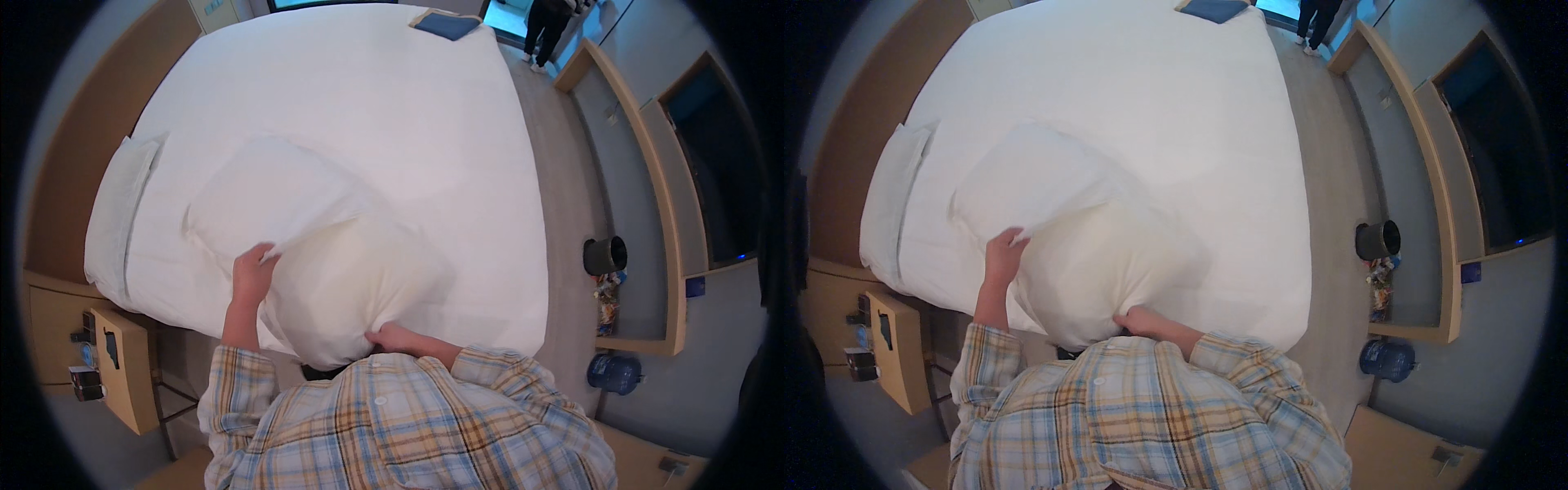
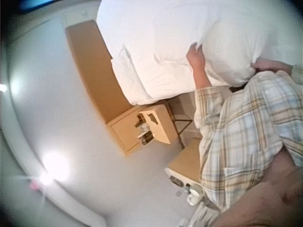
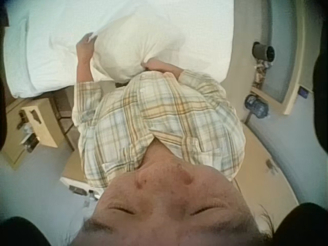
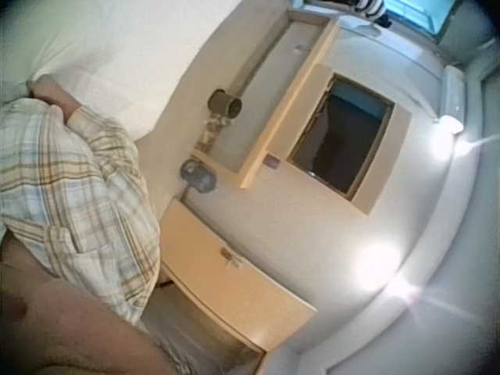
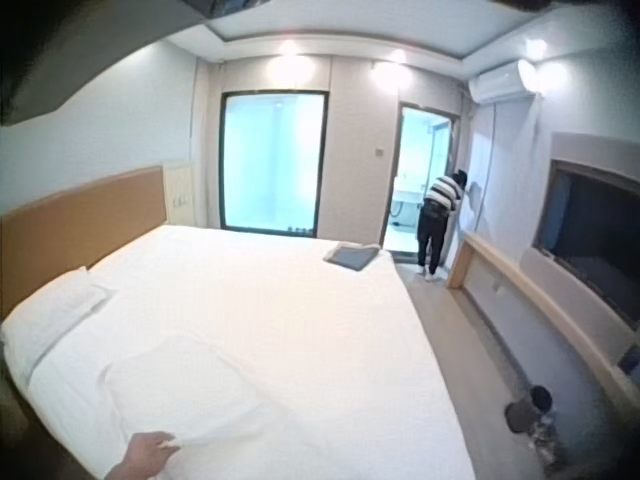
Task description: The person inserts a white pillow into a white pillowcase by hand, aligning the corners and smoothing the fabric. The pillow is then placed on a bed and adjusted to fit neatly.
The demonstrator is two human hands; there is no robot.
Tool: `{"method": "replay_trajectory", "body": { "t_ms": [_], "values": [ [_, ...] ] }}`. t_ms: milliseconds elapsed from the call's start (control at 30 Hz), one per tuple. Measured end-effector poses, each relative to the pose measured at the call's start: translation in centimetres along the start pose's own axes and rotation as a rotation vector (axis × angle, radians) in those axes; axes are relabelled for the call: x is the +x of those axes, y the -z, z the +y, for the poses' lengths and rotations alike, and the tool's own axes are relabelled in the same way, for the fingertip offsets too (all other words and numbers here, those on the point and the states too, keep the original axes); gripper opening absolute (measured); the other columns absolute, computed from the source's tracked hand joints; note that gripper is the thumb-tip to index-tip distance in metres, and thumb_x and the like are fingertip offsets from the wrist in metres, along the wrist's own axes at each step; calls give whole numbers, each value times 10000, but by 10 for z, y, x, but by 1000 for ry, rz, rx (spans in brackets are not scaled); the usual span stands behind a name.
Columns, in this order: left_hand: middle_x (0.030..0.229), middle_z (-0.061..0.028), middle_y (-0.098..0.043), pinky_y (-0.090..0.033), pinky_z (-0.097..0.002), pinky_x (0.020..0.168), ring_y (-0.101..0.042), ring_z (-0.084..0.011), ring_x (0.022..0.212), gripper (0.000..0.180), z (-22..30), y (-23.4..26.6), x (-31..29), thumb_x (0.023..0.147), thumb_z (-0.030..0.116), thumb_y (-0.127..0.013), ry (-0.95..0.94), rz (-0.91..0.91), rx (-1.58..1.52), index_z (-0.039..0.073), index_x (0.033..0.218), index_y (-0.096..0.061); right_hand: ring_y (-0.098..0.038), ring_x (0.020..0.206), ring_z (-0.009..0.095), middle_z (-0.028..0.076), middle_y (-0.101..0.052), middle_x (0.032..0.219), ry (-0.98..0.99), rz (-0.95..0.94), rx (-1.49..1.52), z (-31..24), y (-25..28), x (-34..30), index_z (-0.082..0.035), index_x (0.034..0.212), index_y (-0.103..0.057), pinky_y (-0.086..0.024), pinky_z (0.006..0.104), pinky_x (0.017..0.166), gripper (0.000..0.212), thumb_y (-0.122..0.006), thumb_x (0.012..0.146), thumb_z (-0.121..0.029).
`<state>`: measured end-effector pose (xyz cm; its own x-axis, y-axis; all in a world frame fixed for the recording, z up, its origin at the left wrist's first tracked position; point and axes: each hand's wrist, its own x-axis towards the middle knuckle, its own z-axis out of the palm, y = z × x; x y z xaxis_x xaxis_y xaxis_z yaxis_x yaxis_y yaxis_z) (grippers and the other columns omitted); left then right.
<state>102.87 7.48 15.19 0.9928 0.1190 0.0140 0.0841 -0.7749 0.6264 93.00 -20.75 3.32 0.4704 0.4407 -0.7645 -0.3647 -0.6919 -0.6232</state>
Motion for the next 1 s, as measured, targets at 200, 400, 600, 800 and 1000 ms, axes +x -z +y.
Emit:
{"method": "replay_trajectory", "body": {
  "t_ms": [200, 400, 600, 800, 1000],
  "values": [
    [1019, -179, -670, -478, -325, 858, -640, -263, 949, 343, -71, -6, -87, 805, 212, -678, 390, -268, -94, -18, 1059, -653, -636, 689, 183, 119, -666, 775, 295, -205, 19, 16, 35, -1, 10, 877, -662, -512, 351, 691, 351, -554, 880, -324],
    [833, -96, -660, -470, -294, 727, -604, -186, 787, 180, -86, -16, -119, 828, 99, -656, 137, -171, -271, 22, 988, -683, -630, 920, 249, 140, -640, 1069, 250, 1031, -110, 28, 97, 41, -52, 1196, -556, -501, 330, 788, 569, -721, 725, -326],
    [842, -99, -580, -463, -333, 690, -571, -240, 789, 169, -69, -19, -109, 798, 107, -674, 19, -153, -142, 22, 943, -655, -596, 1019, 248, 181, -580, 1202, -15, 540, 529, 27, 110, 31, 13, 1269, -500, -467, 355, 890, 635, -745, 740, -237],
    [891, -113, -572, -471, -392, 722, -576, -292, 850, 195, -23, -56, -93, 808, 127, -643, -39, -50, -23, 53, 980, -587, -629, 799, 158, 89, -680, 898, 272, 240, 308, -7, 105, 23, 31, 1017, -661, -494, 309, 773, 299, -666, 764, -129],
    [905, -151, -630, -473, -407, 755, -596, -337, 867, 146, 11, -73, -53, 865, 149, -561, -41, -99, -29, 67, 978, -602, -619, 757, 143, 85, -683, 846, 331, 190, 159, -30, 86, -12, 4, 994, -673, -489, 311, 731, 268, -628, 784, -157]
  ]
}}
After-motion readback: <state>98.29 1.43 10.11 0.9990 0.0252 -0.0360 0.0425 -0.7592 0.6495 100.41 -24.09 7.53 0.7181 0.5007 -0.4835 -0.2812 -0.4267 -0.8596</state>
